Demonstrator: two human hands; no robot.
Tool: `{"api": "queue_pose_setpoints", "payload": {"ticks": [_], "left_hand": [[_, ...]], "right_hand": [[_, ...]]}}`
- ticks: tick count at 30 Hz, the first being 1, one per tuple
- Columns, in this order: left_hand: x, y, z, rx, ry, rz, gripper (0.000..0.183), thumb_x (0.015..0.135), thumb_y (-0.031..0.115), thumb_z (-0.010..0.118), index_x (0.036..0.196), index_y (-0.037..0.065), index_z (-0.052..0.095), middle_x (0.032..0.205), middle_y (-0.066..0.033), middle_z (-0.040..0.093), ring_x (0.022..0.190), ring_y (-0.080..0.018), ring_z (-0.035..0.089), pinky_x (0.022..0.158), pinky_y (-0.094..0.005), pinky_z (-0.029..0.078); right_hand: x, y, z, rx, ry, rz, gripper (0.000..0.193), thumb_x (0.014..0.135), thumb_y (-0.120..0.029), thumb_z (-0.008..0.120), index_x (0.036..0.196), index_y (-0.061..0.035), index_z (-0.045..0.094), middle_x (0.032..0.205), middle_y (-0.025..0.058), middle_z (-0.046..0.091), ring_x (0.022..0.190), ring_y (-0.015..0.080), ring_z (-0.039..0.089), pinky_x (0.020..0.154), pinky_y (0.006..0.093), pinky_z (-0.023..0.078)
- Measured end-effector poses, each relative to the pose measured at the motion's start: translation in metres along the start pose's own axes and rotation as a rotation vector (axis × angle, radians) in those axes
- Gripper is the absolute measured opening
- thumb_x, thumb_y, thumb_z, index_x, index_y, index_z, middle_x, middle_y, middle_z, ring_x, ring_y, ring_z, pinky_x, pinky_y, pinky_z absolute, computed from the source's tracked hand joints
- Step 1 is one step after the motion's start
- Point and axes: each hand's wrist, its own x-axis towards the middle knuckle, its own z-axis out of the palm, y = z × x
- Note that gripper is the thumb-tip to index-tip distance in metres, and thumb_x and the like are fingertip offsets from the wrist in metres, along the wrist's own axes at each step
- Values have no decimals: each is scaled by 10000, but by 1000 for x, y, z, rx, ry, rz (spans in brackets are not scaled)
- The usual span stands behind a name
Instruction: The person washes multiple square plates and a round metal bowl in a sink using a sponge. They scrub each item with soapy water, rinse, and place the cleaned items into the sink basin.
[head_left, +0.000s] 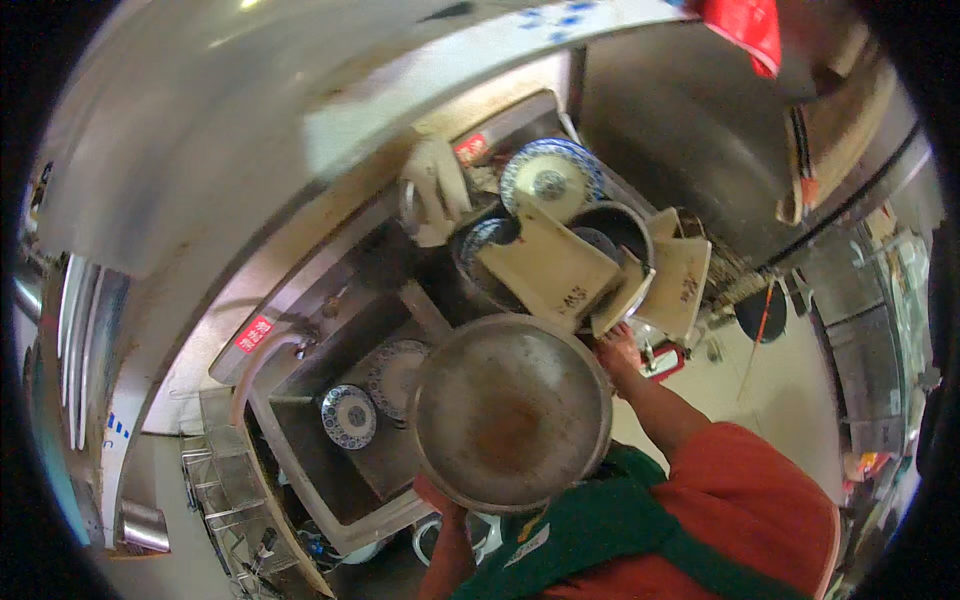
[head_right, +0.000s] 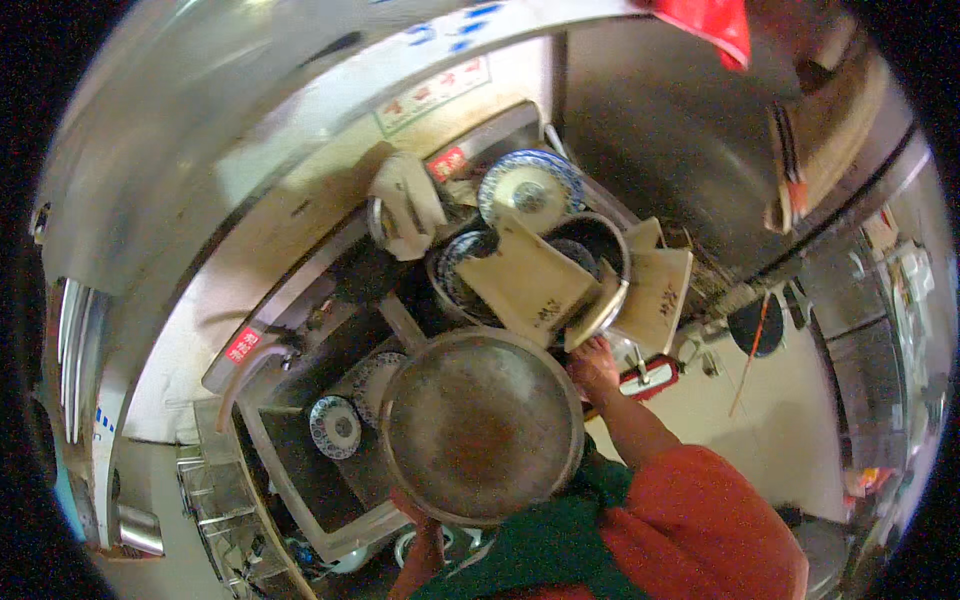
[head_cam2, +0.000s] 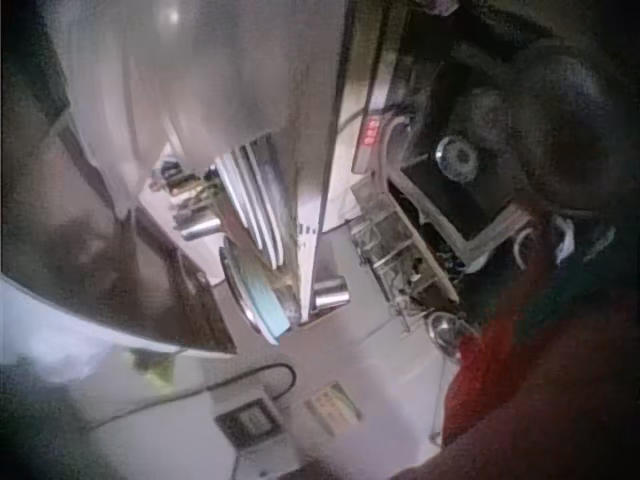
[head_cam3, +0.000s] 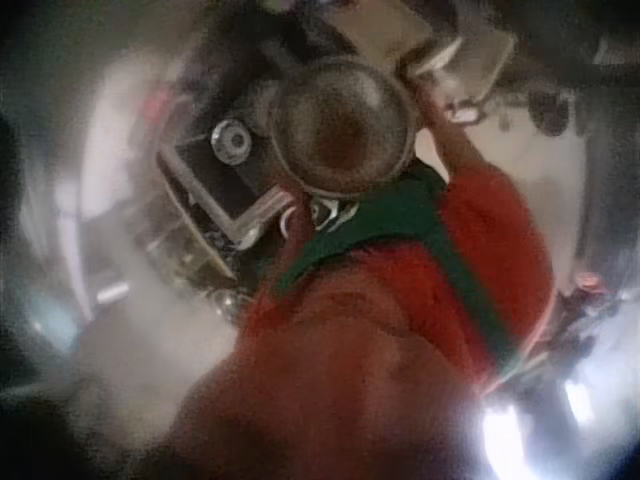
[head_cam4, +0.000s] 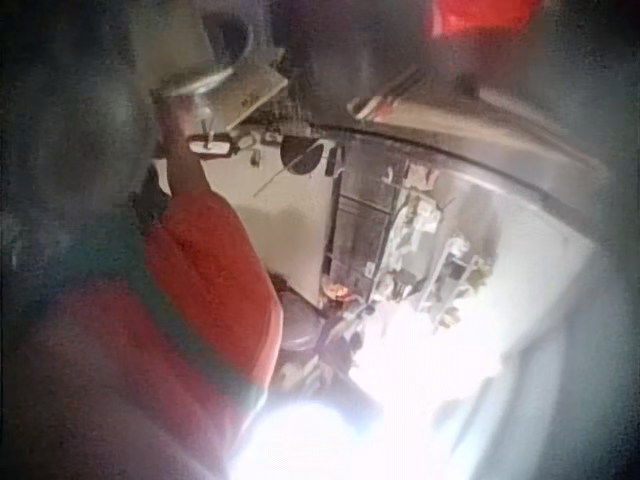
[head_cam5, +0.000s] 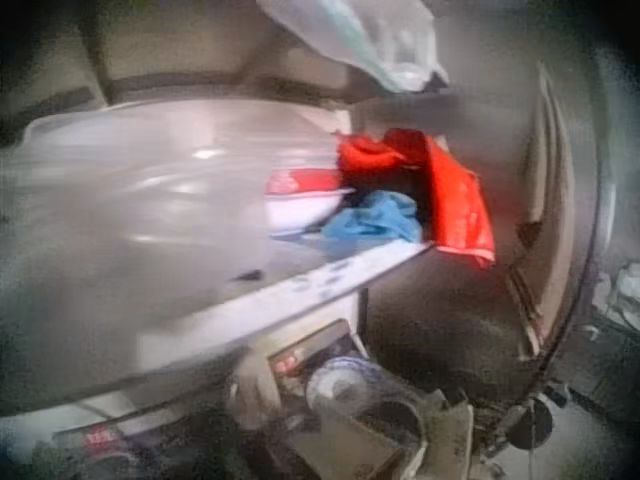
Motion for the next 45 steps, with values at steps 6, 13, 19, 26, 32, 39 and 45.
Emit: {"api": "queue_pose_setpoints", "payload": {"ticks": [6,13,19,26,32,39,45], "left_hand": [[3,-10,19,-54,520,404,172,873,240,656,822,81,700,783,-116,694,704,-294,675,634,-419,503],[-9,-30,30,-161,6,-145,237,889,259,650,1021,64,678,1017,-109,695,898,-297,676,751,-451,515],[-10,-21,36,-502,182,-428,370,925,313,622,1195,60,628,1157,-140,655,987,-257,655,827,-433,508],[-12,-10,27,-85,292,-223,427,921,337,629,1252,68,633,1158,-131,663,1003,-263,640,871,-427,499],[-17,-28,45,-857,308,-617,381,913,325,633,1154,31,664,1114,-162,672,975,-295,653,853,-441,498],[-7,-10,25,-658,200,-626,297,927,281,594,996,10,695,926,-153,694,829,-325,647,759,-486,494],[-5,-5,24,-630,225,-591,277,954,251,542,981,25,699,882,-141,675,815,-290,636,768,-480,490]], "right_hand": [[-3,-4,-3,74,189,-36,325,807,-243,643,1088,-84,678,1133,117,679,1218,301,549,1116,450,325],[-5,-2,-14,364,267,-111,227,777,-153,643,982,-72,695,973,140,678,1072,366,581,1026,485,379],[-17,-3,-93,1334,33,471,369,943,-368,683,1008,-6,695,831,93,722,701,192,657,677,316,535],[37,30,-169,498,-363,601,742,919,-664,503,1034,39,711,968,204,741,843,352,723,823,475,559],[81,54,-167,-212,-155,250,370,863,-370,661,1010,-32,695,997,193,719,927,355,719,782,452,578],[70,65,-299,-339,-71,171,379,952,-307,434,994,-74,730,1034,230,701,995,391,686,845,479,572],[18,73,-359,293,53,66,234,894,-201,556,803,6,617,811,194,655,691,325,614,571,455,444]]}}
